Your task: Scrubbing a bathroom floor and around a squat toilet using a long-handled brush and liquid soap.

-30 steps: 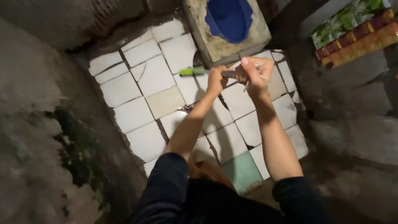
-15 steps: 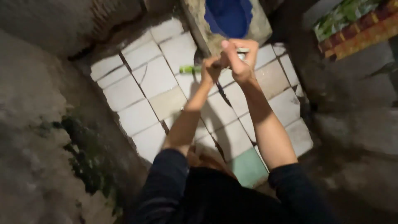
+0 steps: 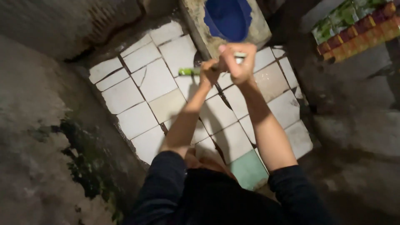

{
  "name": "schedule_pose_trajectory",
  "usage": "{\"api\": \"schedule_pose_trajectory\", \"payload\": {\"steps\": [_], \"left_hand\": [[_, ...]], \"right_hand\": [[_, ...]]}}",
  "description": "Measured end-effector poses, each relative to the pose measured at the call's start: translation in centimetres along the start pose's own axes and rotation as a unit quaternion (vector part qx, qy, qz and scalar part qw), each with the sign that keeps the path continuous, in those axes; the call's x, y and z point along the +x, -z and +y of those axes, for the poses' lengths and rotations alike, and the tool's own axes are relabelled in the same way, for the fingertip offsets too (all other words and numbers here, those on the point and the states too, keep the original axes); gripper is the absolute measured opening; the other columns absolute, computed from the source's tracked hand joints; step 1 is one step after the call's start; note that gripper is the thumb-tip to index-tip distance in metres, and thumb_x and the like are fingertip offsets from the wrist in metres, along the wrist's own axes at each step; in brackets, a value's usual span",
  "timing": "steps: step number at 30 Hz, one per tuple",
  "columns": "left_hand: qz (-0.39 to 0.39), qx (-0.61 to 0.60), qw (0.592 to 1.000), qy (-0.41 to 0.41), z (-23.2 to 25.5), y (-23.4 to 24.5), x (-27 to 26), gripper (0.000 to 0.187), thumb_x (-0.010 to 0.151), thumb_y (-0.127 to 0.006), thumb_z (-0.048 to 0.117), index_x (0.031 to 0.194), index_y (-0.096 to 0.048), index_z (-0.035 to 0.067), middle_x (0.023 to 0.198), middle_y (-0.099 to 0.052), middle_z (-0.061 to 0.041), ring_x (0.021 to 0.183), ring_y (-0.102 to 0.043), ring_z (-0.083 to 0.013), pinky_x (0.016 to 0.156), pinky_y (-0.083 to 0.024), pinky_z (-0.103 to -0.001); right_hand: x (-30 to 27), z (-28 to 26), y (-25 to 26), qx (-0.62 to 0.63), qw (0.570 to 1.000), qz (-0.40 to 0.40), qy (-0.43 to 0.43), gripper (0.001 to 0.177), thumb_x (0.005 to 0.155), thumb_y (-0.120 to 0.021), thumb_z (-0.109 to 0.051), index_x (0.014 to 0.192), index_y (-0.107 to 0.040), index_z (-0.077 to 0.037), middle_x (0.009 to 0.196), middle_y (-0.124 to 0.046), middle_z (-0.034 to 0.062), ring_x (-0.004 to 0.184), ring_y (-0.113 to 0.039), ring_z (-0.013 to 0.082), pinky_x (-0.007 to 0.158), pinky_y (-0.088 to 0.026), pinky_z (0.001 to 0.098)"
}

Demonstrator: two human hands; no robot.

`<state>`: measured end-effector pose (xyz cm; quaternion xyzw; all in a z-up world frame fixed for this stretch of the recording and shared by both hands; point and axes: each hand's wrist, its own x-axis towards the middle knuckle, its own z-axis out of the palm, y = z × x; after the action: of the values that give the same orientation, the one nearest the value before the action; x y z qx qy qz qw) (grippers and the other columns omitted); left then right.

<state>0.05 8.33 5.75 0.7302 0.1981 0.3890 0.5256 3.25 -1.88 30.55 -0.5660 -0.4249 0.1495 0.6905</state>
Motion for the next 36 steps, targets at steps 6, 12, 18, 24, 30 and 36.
{"api": "schedule_pose_trajectory", "payload": {"steps": [6,12,18,24,30,36], "left_hand": [[-0.123,0.145,0.976,0.109,-5.9,2.7,0.7,0.016,0.082,-0.067,0.026,0.074,-0.069,0.012,0.074,-0.071,-0.009,0.067,-0.066,-0.0246,0.064,-0.055,-0.041],[-0.099,0.232,0.965,0.071,-11.8,3.9,0.4,0.043,0.083,-0.078,0.038,0.068,-0.057,0.003,0.078,-0.064,-0.017,0.079,-0.06,-0.036,0.076,-0.047,-0.048],[0.047,0.151,0.987,0.014,4.0,5.1,-3.1,0.015,0.088,-0.065,0.014,0.076,-0.063,0.005,0.08,-0.066,-0.017,0.08,-0.058,-0.0394,0.075,-0.048,-0.048],[-0.035,0.075,0.991,0.108,0.0,10.0,-1.6,0.007,0.081,-0.066,0.009,0.075,-0.065,0.008,0.078,-0.07,-0.011,0.072,-0.066,-0.0239,0.068,-0.052,-0.039],[0.053,-0.009,0.993,0.101,-8.0,10.5,-5.3,0.037,0.096,-0.076,0.016,0.067,-0.056,0.004,0.073,-0.062,-0.016,0.071,-0.059,-0.025,0.07,-0.053,-0.037],[0.116,0.065,0.99,-0.046,1.9,13.1,-9.5,0.012,0.092,-0.066,0.016,0.095,-0.069,0.005,0.086,-0.069,-0.014,0.08,-0.068,-0.027,0.073,-0.054,-0.038]], "right_hand": [[-0.6,0.1,-3.7,0.004,1.0,-0.019,0.001,0.031,0.101,-0.064,-0.004,0.07,-0.063,0.0,0.064,-0.06,0.0016,0.058,-0.051,0.0099,0.057,-0.041,0.0263],[-5.5,8.0,-4.3,-0.007,0.988,-0.024,0.152,0.024,0.102,-0.065,-0.006,0.08,-0.069,0.003,0.061,-0.06,0.0,0.054,-0.056,0.0104,0.077,-0.055,0.0378],[-0.6,-2.4,-1.3,0.076,0.992,-0.065,-0.07,0.038,0.102,-0.064,-0.009,0.066,-0.059,0.0,0.058,-0.056,0.0019,0.051,-0.047,0.007,0.054,-0.043,0.0251],[-1.6,-0.5,-6.1,0.067,0.989,-0.128,-0.03,0.038,0.101,-0.062,-0.003,0.064,-0.055,0.0,0.061,-0.057,0.0043,0.056,-0.05,0.0089,0.055,-0.04,0.0253],[-3.8,1.4,-8.6,0.061,0.965,-0.228,0.112,0.033,0.099,-0.062,0.001,0.067,-0.055,0.002,0.066,-0.058,0.0093,0.063,-0.057,0.0147,0.064,-0.047,0.0306],[-3.0,-4.9,-9.2,0.113,0.962,-0.247,-0.006,0.041,0.101,-0.064,-0.004,0.064,-0.046,-0.003,0.057,-0.049,0.004,0.051,-0.047,0.0089,0.054,-0.037,0.0263]]}}
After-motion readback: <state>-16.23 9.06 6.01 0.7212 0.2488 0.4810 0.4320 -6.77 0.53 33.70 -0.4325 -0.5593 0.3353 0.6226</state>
